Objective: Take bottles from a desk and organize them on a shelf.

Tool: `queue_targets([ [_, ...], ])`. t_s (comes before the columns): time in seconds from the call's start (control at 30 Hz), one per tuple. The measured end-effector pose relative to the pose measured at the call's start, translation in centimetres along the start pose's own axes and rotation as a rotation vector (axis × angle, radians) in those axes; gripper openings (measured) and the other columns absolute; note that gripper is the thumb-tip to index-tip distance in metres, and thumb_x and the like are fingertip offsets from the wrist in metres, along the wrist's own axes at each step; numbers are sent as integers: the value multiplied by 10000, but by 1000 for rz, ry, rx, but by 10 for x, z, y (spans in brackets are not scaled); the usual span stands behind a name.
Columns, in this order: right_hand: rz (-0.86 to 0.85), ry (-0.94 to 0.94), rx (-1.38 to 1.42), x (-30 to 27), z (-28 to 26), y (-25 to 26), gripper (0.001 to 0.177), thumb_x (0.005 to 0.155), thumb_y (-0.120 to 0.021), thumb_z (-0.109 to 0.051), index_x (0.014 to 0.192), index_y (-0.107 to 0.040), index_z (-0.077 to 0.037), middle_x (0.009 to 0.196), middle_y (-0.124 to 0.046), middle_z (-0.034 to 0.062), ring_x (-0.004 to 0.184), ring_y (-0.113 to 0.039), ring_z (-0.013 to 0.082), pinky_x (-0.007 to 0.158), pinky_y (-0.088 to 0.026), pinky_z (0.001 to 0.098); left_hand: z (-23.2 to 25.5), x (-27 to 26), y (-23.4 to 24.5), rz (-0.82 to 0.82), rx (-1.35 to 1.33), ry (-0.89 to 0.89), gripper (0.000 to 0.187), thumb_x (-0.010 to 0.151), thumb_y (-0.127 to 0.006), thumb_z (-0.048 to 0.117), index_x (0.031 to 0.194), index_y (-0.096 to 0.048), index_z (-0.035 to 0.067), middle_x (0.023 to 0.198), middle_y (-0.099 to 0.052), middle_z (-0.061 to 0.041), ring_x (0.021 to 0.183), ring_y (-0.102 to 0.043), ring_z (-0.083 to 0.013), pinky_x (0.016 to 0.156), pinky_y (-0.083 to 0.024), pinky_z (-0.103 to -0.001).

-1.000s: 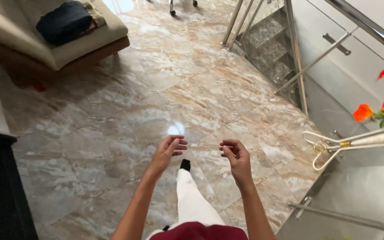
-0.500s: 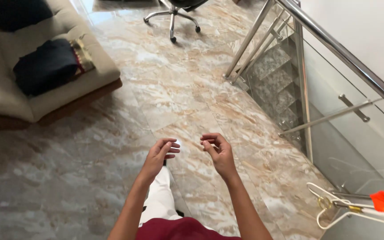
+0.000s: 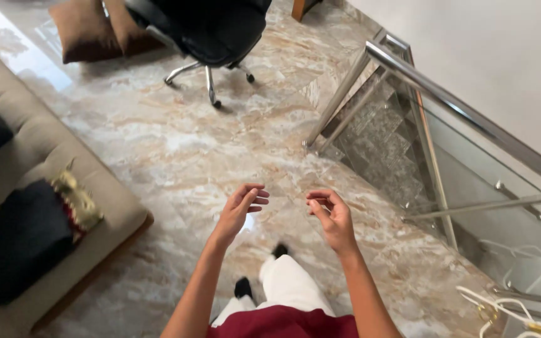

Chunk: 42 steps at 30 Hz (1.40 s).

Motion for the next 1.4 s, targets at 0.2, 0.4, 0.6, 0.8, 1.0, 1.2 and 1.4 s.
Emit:
queue_targets([
  [0.2,64,-41,26,183,18,41,215,976,-664,-125,1164,-667,-21,1107,-718,72,1016,-669,141,837,-565,303,29,189,4,-40,-2,-8,352,1062,-519,312,1290,-613,61,1141,-707,-83,1053,-687,-189,896,-542,-339],
  [0.4,34,-67,66,379,3,64,237,962,-659,-130,1175,-657,-27,1115,-711,58,1009,-667,134,822,-564,300,90,347,8,17,66,35,358,1053,-523,310,1289,-616,57,1162,-716,-84,1062,-693,-187,897,-538,-335],
  [0.6,-49,-22,60,563,2,60,214,975,-671,-123,1157,-665,-10,1105,-707,65,1021,-655,130,850,-546,295,123,503,62,105,67,-34,368,1051,-519,314,1296,-617,58,1166,-709,-88,1073,-684,-184,901,-532,-334],
  [0.8,-51,5,33,745,5,70,179,974,-661,-116,1125,-669,-20,1104,-709,47,1023,-649,131,842,-554,295,152,686,106,146,26,-17,364,1051,-525,323,1275,-626,55,1161,-720,-86,1068,-691,-187,905,-535,-335],
  [1.0,20,-18,9,919,5,94,180,973,-652,-106,1133,-668,-25,1096,-691,46,1017,-646,129,846,-551,300,199,889,117,76,25,-2,358,1037,-550,322,1262,-630,55,1128,-721,-71,1039,-705,-183,877,-539,-339],
  [1.2,104,-68,62,1066,13,138,205,978,-651,-142,1148,-665,-28,1084,-702,54,1000,-657,143,842,-547,305,232,1083,99,-16,60,-14,359,1054,-539,316,1275,-620,45,1132,-718,-72,1049,-695,-182,885,-537,-333],
  [1.4,101,-122,61,1234,48,187,216,978,-654,-155,1156,-659,-31,1123,-698,62,1024,-664,156,846,-559,326,212,1261,98,55,57,-64,436,1039,-540,306,1413,-495,85,1279,-636,-103,1077,-682,-194,868,-555,-349],
])
Point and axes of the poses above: each hand's wrist, its own x-axis towards the middle knuckle, its own y-axis out of the back of the hand, z = x × y, the point moved 6 cm from there along x, towards the middle knuckle
